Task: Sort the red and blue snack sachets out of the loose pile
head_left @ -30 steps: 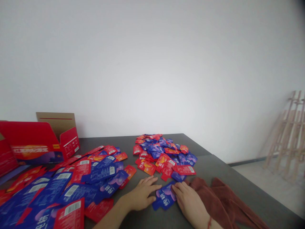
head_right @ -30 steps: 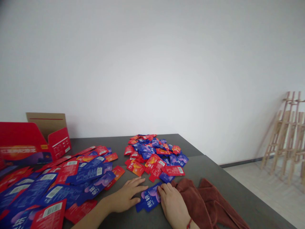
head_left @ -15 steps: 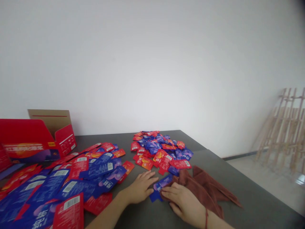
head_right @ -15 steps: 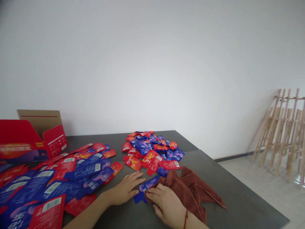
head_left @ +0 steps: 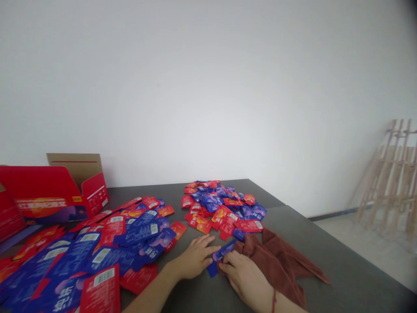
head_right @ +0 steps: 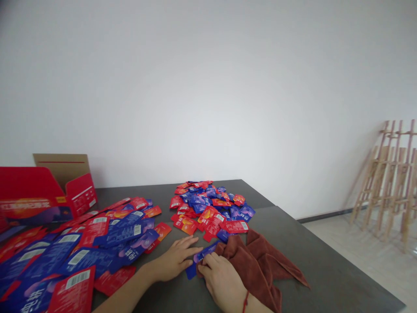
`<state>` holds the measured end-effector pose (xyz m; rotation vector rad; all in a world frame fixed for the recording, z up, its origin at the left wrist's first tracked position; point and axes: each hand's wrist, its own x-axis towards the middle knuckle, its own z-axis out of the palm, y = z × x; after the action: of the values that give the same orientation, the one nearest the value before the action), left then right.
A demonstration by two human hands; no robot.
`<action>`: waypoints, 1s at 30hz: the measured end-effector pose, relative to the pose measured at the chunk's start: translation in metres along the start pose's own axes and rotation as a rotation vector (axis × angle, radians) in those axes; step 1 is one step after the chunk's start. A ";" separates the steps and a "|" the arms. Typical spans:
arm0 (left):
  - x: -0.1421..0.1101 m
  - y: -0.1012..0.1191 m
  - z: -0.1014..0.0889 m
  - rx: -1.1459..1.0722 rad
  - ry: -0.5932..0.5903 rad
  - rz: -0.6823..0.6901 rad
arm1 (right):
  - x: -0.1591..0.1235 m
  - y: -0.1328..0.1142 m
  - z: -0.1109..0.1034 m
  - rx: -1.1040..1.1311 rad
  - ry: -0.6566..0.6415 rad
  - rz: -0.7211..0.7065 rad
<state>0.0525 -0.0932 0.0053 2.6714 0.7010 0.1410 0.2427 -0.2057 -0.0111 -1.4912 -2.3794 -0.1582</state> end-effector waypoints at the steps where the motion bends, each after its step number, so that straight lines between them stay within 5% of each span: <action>1: 0.000 -0.001 0.002 0.002 0.008 0.003 | 0.003 0.000 0.004 -0.033 0.016 0.018; 7: 0.002 -0.004 0.009 0.040 0.062 0.019 | 0.024 -0.007 0.022 -0.197 0.078 -0.067; 20: -0.002 0.001 -0.002 -0.054 0.013 -0.004 | 0.005 0.004 0.002 -0.045 -0.015 -0.058; 25: -0.003 0.002 -0.007 -0.095 -0.017 -0.013 | -0.005 0.027 -0.015 -0.099 -0.002 0.083; 30: -0.004 0.006 -0.009 -0.089 -0.033 -0.033 | 0.021 0.036 -0.013 -0.158 -0.015 0.189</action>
<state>0.0505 -0.0971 0.0156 2.5703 0.7110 0.1163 0.2693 -0.1754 0.0055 -1.7850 -2.2667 -0.2970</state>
